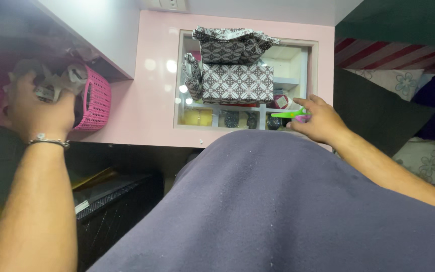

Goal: The person wraps several small items with patterned paper, folds the ends, and secures them with tape. They then arrange the wrapped gifts on a pink vanity surface.

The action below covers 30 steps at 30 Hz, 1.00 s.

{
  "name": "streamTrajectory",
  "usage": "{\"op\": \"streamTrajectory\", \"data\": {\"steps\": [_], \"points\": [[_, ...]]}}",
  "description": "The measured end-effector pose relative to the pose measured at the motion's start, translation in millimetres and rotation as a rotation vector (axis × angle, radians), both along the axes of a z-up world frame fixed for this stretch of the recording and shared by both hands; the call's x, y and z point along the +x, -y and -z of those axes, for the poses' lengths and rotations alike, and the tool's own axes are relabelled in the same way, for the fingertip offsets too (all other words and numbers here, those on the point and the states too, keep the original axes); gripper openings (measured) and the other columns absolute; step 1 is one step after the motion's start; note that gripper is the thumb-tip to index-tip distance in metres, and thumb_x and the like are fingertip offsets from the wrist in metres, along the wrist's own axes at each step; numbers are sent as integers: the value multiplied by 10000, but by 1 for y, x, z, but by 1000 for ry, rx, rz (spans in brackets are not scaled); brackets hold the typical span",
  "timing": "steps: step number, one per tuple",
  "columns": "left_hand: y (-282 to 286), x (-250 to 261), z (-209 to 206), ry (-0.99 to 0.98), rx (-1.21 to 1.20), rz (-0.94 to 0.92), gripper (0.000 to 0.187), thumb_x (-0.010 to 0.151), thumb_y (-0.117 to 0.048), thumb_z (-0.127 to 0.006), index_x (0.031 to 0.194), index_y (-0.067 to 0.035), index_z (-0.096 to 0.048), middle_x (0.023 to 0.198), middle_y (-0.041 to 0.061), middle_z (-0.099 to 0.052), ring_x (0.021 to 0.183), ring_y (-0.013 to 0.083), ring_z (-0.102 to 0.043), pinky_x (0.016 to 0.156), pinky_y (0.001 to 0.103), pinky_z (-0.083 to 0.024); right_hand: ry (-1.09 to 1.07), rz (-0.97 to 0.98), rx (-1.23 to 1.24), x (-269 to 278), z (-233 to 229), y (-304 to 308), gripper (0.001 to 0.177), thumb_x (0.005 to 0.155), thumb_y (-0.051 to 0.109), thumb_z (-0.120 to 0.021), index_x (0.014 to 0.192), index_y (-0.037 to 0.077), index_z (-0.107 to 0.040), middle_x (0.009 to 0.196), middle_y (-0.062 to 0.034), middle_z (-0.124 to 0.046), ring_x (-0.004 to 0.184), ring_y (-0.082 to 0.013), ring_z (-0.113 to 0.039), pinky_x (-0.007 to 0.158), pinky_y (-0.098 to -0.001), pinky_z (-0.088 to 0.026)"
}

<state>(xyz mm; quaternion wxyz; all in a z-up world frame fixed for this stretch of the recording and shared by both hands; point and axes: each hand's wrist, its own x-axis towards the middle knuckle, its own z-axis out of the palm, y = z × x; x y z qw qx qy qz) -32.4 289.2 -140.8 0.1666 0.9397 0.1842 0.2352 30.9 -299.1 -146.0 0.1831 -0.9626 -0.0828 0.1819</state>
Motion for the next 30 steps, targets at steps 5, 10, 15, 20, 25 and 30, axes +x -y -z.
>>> {"op": "streamTrajectory", "data": {"steps": [5,10,15,20,25,30], "points": [[79,-6,-23,8,-510,-19,390,873,-238,-682,1245,-135,-627,1206,91,-663,1187,274,-643,1061,409,-510,67,-90,-198,-18,44,18,626,778,369,-832,1364,239,-653,1451,-166,-468,1281,-398,-496,979,-482,-459],[149,-13,-43,194,-176,311,299,860,-107,-797,1149,-86,-723,1247,123,-702,1228,334,-620,1075,485,-438,56,-68,-147,-17,50,27,397,820,331,-803,1180,189,-712,1233,-105,-615,1168,-309,-591,990,-425,-523],[203,-20,-36,30,-616,379,251,906,-174,-758,1131,-66,-730,1102,81,-733,1026,204,-694,907,339,-529,-111,-62,-239,-2,61,38,402,797,333,-784,1124,103,-735,1109,-144,-616,1058,-307,-619,902,-418,-533],[229,-20,-38,-352,-1053,454,283,908,-221,-713,1141,-59,-719,989,35,-727,847,97,-653,772,247,-563,-423,160,186,-7,58,42,420,965,387,-576,953,30,-796,786,-54,-724,796,-223,-694,777,-370,-537],[254,1,-57,-464,-1277,624,436,946,-315,-690,1289,-47,-671,997,27,-734,856,83,-653,777,240,-567,-451,30,339,6,-17,-27,450,995,466,-618,872,40,-697,694,-36,-543,648,-144,-511,597,-355,-441],[269,16,-82,-382,-1136,655,595,1000,-380,-589,1507,-83,-500,931,67,-733,851,97,-672,799,223,-558,-122,-421,380,24,-102,-131,486,907,409,-724,1216,72,-561,858,-19,-676,738,-110,-679,634,-303,-535]]}}
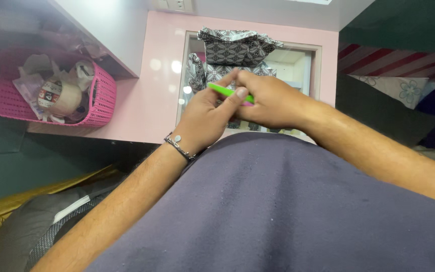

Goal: The person wraps several small items with patterned paper, folds the ends, and secures them with tape. They then arrange the wrapped gifts on a pink vanity surface.

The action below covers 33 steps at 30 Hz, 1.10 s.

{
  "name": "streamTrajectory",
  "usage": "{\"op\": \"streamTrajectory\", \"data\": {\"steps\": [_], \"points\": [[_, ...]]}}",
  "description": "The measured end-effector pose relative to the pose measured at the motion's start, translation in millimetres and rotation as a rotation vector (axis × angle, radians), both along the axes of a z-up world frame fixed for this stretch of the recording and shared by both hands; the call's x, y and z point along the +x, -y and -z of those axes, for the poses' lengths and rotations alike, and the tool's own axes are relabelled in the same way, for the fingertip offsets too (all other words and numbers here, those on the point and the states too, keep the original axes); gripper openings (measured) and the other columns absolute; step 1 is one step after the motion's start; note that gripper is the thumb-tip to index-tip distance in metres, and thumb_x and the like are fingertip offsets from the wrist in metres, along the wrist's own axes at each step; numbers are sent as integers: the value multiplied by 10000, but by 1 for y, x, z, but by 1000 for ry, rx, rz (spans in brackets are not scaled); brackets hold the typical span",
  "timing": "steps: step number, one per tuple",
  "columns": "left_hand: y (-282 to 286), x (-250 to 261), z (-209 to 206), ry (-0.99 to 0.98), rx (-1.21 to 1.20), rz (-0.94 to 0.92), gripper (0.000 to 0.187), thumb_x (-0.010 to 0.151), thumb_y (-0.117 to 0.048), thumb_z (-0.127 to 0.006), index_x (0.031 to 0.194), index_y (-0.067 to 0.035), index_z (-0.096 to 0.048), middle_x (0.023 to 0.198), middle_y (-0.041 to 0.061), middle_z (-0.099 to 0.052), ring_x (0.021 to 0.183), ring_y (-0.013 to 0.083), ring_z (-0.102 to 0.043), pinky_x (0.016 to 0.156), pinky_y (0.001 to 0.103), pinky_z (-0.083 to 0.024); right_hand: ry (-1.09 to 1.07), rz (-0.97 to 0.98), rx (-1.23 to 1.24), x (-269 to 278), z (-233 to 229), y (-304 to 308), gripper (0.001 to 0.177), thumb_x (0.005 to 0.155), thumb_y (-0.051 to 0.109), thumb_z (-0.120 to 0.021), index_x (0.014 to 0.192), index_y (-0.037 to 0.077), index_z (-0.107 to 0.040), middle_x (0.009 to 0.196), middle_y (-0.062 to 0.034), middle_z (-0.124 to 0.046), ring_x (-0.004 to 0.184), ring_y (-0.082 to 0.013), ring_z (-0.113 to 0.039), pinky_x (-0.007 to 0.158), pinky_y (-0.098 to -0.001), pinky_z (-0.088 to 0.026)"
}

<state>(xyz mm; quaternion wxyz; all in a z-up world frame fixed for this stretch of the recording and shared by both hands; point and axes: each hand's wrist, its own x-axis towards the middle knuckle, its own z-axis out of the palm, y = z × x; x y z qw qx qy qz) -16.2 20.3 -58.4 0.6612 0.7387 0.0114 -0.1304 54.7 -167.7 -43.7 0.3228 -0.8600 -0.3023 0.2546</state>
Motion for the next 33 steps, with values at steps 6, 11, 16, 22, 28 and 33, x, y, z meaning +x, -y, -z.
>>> {"op": "streamTrajectory", "data": {"steps": [6,11,16,22,28,33], "points": [[-17,-4,7,-117,-323,-214,443,1025,-322,-521,1343,-29,-615,989,89,-723,843,167,-722,704,349,-645,-197,68,144,-13,-24,-19,533,869,332,-804,1277,81,-571,998,-109,-649,775,-150,-619,653,-297,-524],[-70,-18,54,-373,-369,-468,373,1034,-374,-519,1044,-5,-578,904,132,-697,747,228,-731,611,373,-630,-288,220,171,-15,-7,23,411,898,261,-732,1257,84,-641,1036,-45,-677,818,-90,-639,710,-267,-550],[-117,-23,127,-338,434,-490,438,975,-387,-674,1134,20,-638,915,187,-698,753,305,-699,659,420,-569,-441,512,129,-25,22,65,320,921,225,-689,1199,67,-687,923,-29,-705,798,-91,-642,759,-264,-554],[-125,-12,181,-103,857,-422,504,894,-261,-734,1336,-67,-590,1161,213,-668,1070,409,-643,921,488,-502,-485,597,81,-34,41,86,311,943,220,-692,1205,51,-692,902,-42,-683,799,-116,-643,758,-280,-552],[-109,-16,157,265,1155,-550,764,787,-387,-855,1417,-112,-522,1332,140,-579,1222,391,-556,1043,572,-320,-488,650,91,-39,45,95,313,935,216,-677,1208,65,-684,913,-42,-707,816,-122,-676,750,-291,-574],[-77,21,130,362,692,-334,1028,731,-488,-895,1535,-73,-407,1449,151,-549,1251,302,-589,1066,522,-324,-499,714,128,-41,48,100,293,943,199,-666,1200,58,-688,935,-44,-697,829,-122,-669,752,-302,-570]]}}
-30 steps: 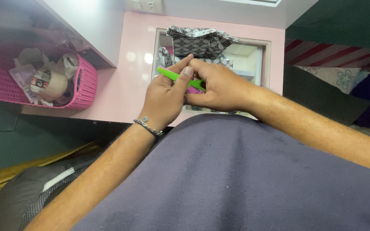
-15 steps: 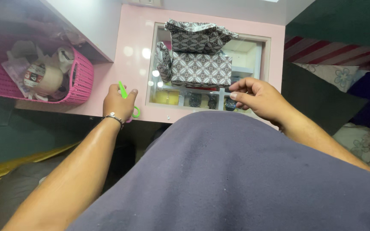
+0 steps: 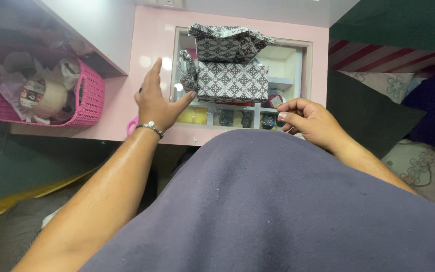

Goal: The person wraps several small items with patterned paper, folds the ends, and secures them with tape. They then arrange the wrapped gifts on a pink vanity surface.

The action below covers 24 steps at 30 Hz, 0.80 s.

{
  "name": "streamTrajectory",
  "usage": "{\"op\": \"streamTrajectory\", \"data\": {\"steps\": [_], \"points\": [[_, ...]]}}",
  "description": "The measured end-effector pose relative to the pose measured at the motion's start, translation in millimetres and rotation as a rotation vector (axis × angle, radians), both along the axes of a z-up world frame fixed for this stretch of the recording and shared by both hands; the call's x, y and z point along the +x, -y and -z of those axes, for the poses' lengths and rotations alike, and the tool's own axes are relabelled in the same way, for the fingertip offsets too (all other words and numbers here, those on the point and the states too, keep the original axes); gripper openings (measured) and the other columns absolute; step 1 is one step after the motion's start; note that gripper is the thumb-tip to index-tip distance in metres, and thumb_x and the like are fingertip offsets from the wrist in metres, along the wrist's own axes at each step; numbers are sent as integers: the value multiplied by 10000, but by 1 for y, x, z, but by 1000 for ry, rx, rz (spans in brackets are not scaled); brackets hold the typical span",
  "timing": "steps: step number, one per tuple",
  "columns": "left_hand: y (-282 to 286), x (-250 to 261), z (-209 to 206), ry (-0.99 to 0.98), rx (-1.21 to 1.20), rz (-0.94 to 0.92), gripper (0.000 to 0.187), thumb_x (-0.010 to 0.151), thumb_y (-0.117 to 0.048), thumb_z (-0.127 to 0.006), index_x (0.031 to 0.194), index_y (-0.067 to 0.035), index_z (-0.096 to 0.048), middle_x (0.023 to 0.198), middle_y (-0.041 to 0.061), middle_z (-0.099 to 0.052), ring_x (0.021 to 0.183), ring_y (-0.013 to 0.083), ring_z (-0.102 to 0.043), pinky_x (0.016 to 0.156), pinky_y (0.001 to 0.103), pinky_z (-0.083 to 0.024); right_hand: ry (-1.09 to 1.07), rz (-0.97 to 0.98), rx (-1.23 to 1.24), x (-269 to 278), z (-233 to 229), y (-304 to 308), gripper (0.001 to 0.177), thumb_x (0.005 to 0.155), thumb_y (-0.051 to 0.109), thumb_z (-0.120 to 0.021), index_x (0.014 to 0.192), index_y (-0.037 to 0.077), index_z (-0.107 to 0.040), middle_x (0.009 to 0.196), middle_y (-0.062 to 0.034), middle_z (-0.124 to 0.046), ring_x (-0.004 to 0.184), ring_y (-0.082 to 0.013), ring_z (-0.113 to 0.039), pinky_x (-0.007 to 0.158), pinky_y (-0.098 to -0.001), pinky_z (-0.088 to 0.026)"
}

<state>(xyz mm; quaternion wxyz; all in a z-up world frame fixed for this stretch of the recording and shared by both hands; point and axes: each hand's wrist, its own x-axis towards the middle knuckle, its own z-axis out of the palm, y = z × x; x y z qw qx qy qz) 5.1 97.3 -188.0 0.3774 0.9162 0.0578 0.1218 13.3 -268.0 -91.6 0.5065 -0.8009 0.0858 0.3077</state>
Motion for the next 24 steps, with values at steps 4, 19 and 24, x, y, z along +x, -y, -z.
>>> {"op": "streamTrajectory", "data": {"steps": [4,19,24], "points": [[17,20,-13,-51,-130,30,843,784,-432,-883,1469,-98,-523,1348,149,-644,1164,281,-657,963,434,-483,50,-48,36,0,4,4,273,953,189,-665,1188,52,-688,959,-45,-709,839,-122,-672,780,-284,-566],[3,36,15,-134,-281,-171,475,833,-286,-851,1194,-34,-673,946,120,-767,812,205,-759,753,344,-587,34,-53,5,-1,13,2,270,958,207,-664,1184,63,-694,915,-15,-700,805,-69,-653,687,-225,-535],[-21,43,16,-15,-368,-238,527,836,-200,-825,1303,-58,-625,1001,92,-765,835,177,-770,743,322,-597,64,-64,4,-3,16,4,272,960,204,-662,1189,61,-694,906,-14,-699,797,-62,-645,679,-215,-532]]}}
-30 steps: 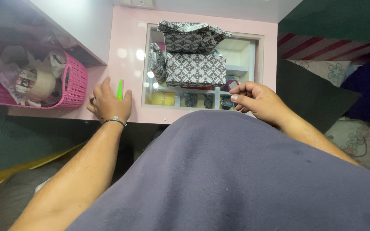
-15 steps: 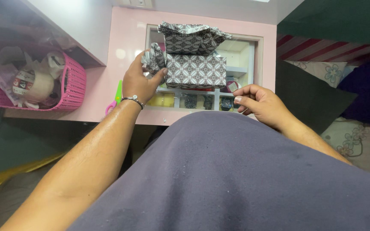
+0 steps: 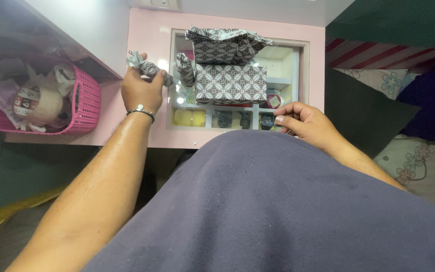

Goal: The person wraps several small items with patterned paper, folds the ends, and secures them with tape. They then arrange the wrapped gifts on a pink vanity surface.

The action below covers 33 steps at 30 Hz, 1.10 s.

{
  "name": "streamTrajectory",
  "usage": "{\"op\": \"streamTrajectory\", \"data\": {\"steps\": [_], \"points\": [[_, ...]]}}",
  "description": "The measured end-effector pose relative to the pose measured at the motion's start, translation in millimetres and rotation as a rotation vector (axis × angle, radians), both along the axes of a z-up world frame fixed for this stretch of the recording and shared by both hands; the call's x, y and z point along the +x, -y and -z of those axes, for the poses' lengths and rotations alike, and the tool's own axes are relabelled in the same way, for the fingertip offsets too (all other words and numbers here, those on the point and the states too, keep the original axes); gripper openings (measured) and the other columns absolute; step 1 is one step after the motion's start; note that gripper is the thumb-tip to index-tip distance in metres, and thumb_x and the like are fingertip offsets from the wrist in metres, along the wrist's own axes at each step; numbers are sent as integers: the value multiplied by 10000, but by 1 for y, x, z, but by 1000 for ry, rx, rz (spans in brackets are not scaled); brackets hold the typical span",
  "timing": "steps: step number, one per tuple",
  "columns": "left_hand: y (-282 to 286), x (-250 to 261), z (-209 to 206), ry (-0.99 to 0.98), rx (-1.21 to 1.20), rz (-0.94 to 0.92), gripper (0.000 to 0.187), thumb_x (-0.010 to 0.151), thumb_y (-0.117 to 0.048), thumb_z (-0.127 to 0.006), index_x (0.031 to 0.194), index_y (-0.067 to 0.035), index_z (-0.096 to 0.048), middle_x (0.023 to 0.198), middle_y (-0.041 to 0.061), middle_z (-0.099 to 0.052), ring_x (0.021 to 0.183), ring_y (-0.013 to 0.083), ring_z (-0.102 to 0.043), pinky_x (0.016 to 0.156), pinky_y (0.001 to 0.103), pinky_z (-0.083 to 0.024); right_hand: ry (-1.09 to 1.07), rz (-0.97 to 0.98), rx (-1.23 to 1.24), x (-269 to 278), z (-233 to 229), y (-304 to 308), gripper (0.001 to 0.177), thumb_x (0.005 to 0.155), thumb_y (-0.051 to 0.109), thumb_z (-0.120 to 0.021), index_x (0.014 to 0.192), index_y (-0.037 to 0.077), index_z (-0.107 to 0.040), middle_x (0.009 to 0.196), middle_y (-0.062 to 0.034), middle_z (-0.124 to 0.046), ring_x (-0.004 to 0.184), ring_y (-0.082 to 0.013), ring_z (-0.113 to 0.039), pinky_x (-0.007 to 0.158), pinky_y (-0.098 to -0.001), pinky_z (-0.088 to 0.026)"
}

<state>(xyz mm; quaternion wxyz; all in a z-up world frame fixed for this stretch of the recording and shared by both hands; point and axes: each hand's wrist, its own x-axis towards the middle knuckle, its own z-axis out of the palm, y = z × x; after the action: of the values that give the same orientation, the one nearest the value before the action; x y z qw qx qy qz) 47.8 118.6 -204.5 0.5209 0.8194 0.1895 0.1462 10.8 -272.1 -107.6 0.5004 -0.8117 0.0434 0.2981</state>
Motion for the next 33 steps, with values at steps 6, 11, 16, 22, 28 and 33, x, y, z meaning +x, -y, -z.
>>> {"op": "streamTrajectory", "data": {"steps": [6,11,16,22,28,33], "points": [[-35,13,4,-37,84,-10,468,789,-129,-892,1139,5,-612,946,89,-769,837,156,-752,756,309,-586,-15,19,9,-1,-1,-3,260,955,197,-664,1171,54,-693,900,-7,-704,788,-62,-663,686,-218,-548],[-48,26,6,11,-27,-91,346,784,-91,-881,1067,-28,-691,915,37,-780,796,115,-759,716,285,-609,-13,32,-35,-5,-5,-1,265,961,195,-668,1183,53,-698,884,-12,-699,782,-62,-645,684,-216,-528],[-36,12,20,-52,-39,-198,270,795,-106,-857,1011,-21,-721,949,59,-780,862,155,-742,784,290,-570,-1,16,-23,-8,-6,-2,258,971,188,-662,1183,47,-705,884,-4,-695,788,-54,-631,707,-206,-523],[-30,10,38,-73,-145,-249,234,877,-112,-783,1078,-21,-706,1014,66,-772,960,163,-758,857,304,-566,-8,18,-66,-10,-7,-4,245,970,175,-660,1177,52,-708,896,-9,-702,796,-54,-635,721,-211,-521],[-19,48,60,53,-276,-294,307,866,-92,-737,1158,-38,-662,1065,71,-762,976,163,-766,838,320,-592,-7,44,-87,-13,-14,-2,249,962,176,-656,1178,62,-704,918,-1,-716,827,-50,-653,742,-206,-538],[-17,108,74,100,-36,-336,259,809,-84,-808,1052,-35,-734,970,93,-788,864,198,-747,808,358,-556,2,93,-31,-21,-18,-2,247,960,156,-661,1182,54,-699,933,-19,-702,838,-59,-641,740,-213,-527]]}}
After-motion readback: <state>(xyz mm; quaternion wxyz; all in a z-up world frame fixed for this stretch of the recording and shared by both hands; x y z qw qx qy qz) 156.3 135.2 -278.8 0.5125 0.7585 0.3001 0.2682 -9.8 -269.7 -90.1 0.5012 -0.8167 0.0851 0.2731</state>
